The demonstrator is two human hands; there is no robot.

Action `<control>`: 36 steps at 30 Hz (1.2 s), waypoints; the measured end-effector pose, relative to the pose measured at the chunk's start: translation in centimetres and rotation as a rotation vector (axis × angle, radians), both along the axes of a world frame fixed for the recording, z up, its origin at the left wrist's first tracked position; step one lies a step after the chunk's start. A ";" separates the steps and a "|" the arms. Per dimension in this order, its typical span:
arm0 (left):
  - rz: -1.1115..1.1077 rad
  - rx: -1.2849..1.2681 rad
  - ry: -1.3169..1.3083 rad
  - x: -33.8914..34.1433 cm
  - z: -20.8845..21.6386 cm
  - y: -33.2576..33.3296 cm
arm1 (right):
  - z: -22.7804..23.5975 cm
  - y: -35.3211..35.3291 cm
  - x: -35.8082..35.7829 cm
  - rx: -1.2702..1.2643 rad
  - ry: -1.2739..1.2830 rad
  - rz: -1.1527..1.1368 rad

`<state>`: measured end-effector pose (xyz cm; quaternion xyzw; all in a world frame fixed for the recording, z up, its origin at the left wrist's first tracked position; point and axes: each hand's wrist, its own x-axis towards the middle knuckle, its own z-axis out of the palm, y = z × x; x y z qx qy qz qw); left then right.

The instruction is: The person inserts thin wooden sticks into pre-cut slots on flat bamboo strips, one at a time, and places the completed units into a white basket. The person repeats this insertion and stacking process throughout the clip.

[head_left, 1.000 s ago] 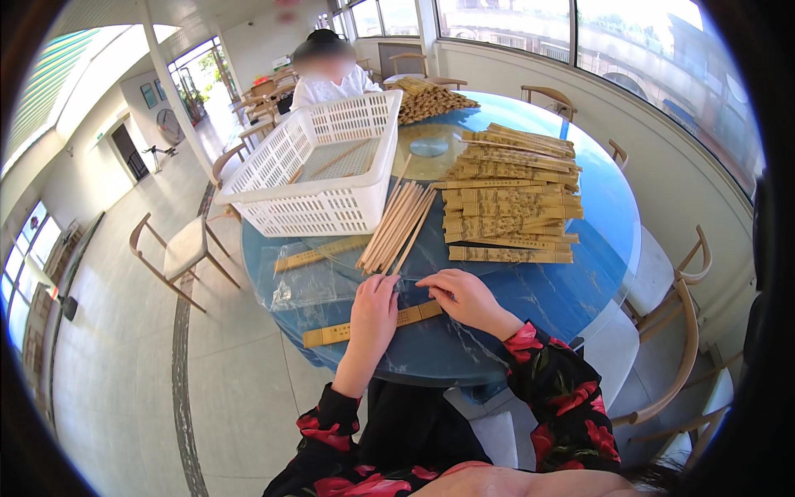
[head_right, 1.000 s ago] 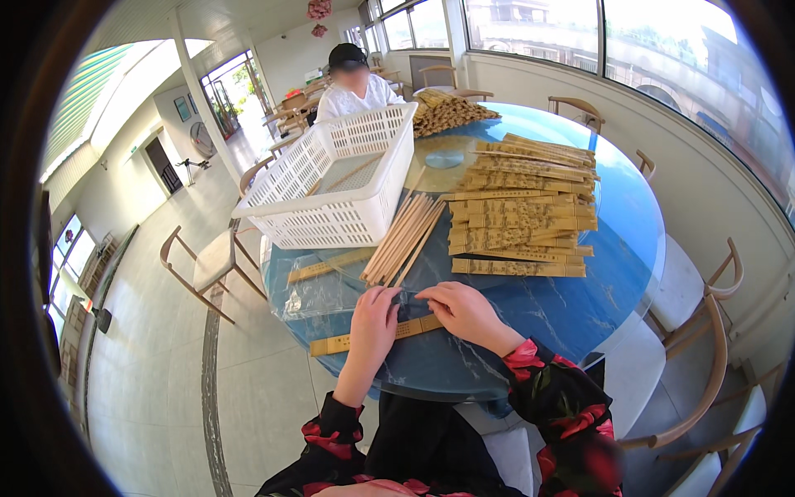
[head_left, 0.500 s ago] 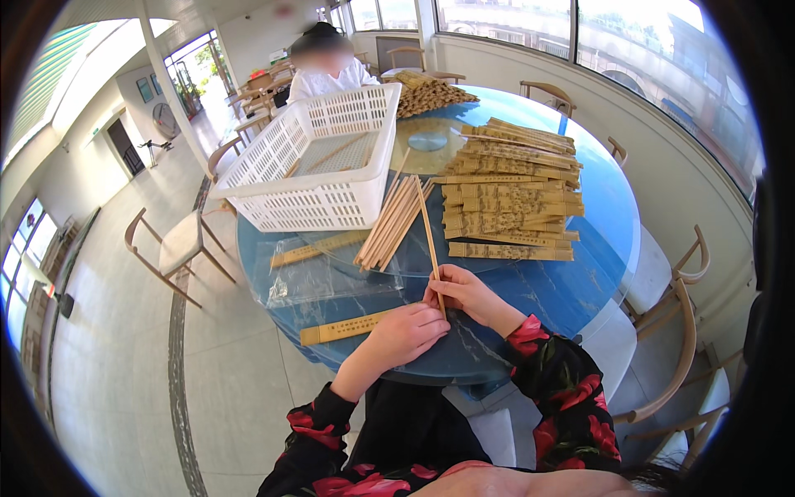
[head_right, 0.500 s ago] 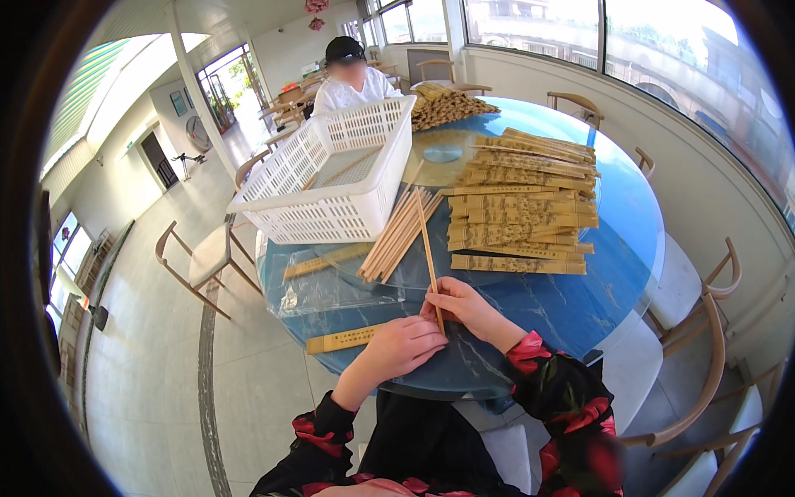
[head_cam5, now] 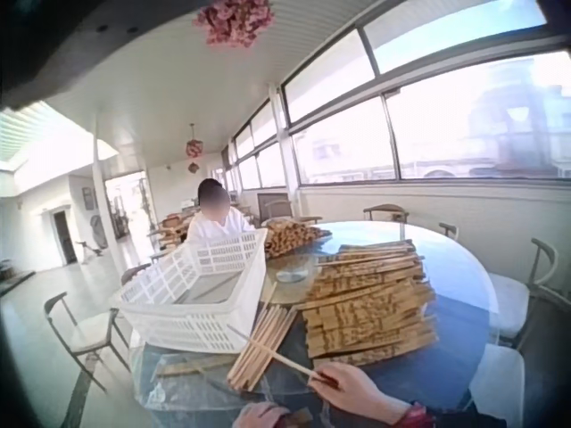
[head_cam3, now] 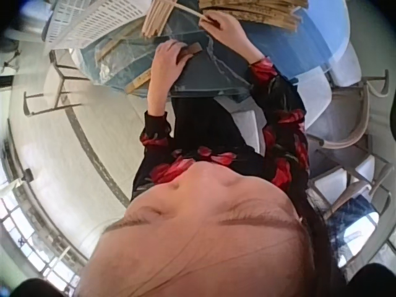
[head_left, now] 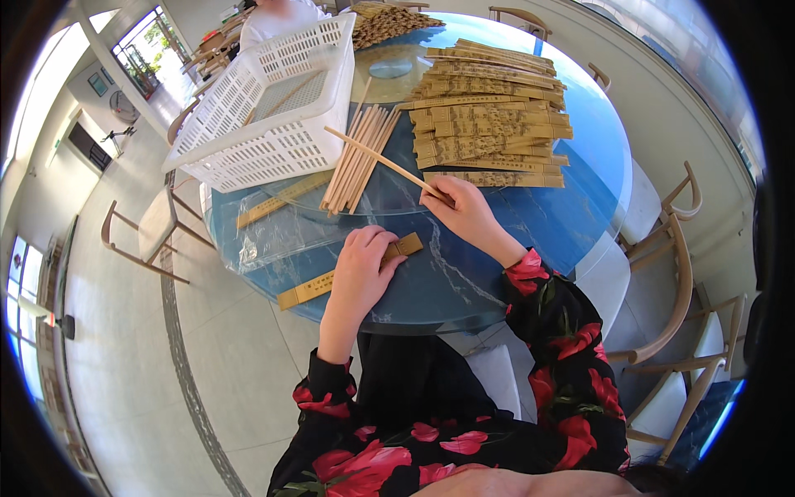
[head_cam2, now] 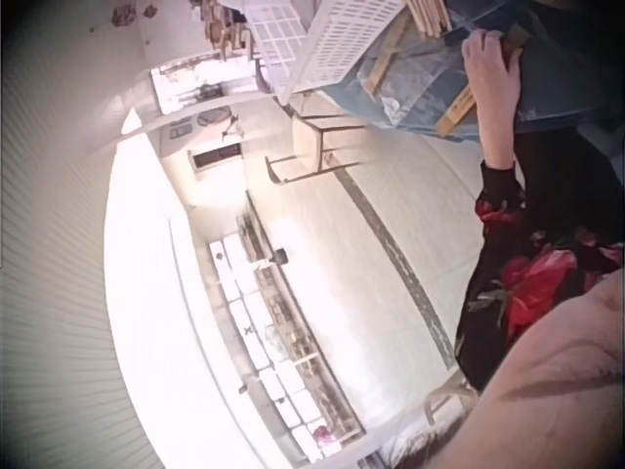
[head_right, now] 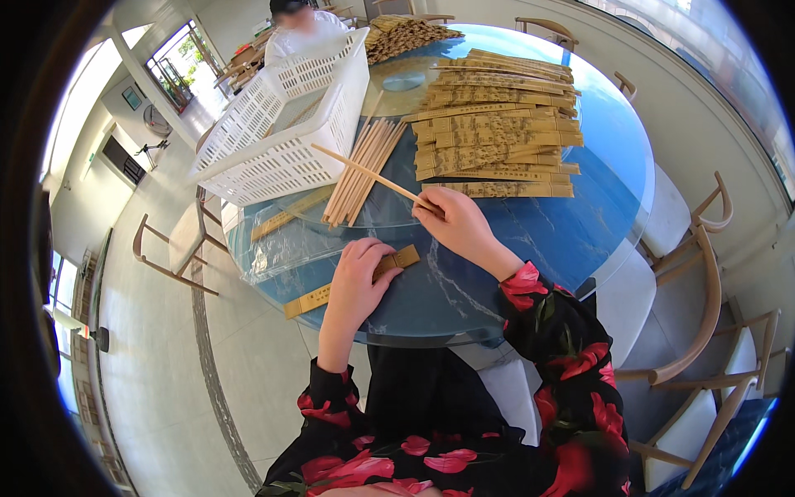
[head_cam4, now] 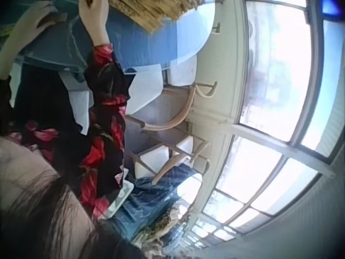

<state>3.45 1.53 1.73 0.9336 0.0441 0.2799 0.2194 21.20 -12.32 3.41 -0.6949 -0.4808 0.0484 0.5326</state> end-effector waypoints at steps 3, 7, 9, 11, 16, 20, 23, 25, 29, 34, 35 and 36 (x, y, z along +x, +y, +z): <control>-0.004 0.007 -0.016 0.0 0.1 -0.1 | -0.6 0.2 0.0 0.015 -0.059 0.027; -0.001 0.032 -0.027 0.2 -0.5 0.3 | -0.6 -0.1 0.0 -0.085 -0.204 0.135; 0.012 0.032 -0.024 0.1 -0.7 0.4 | 0.0 -0.4 -0.2 -0.159 -0.270 0.202; 0.010 0.010 -0.008 0.1 -0.4 0.1 | 0.8 -0.9 -0.8 -0.228 -0.310 0.245; 0.026 0.014 0.002 -0.1 0.1 -0.2 | 1.0 -1.2 -1.8 -0.294 -0.460 0.239; 0.020 0.011 -0.014 -0.2 -0.3 0.0 | 0.1 -1.0 -1.8 -0.290 -0.453 0.241; -0.002 -0.007 -0.013 -0.1 0.0 -0.2 | 0.3 -1.1 -1.6 -0.336 -0.437 0.249; 0.000 -0.002 -0.010 -0.4 0.2 -0.1 | 0.4 -0.9 -1.6 -0.335 -0.420 0.258; -0.005 0.011 -0.014 -0.2 -0.2 -0.1 | -0.3 -0.9 -1.2 -0.291 -0.459 0.259; -0.004 0.008 -0.014 -0.3 -0.3 -0.1 | -0.2 -1.0 -1.2 -0.322 -0.464 0.254; -0.004 0.008 -0.014 -0.3 -0.2 -0.2 | -0.1 -1.1 -1.2 -0.314 -0.464 0.255; -0.005 0.010 -0.010 -0.4 -0.1 -0.3 | -0.1 -1.1 -1.2 -0.306 -0.464 0.256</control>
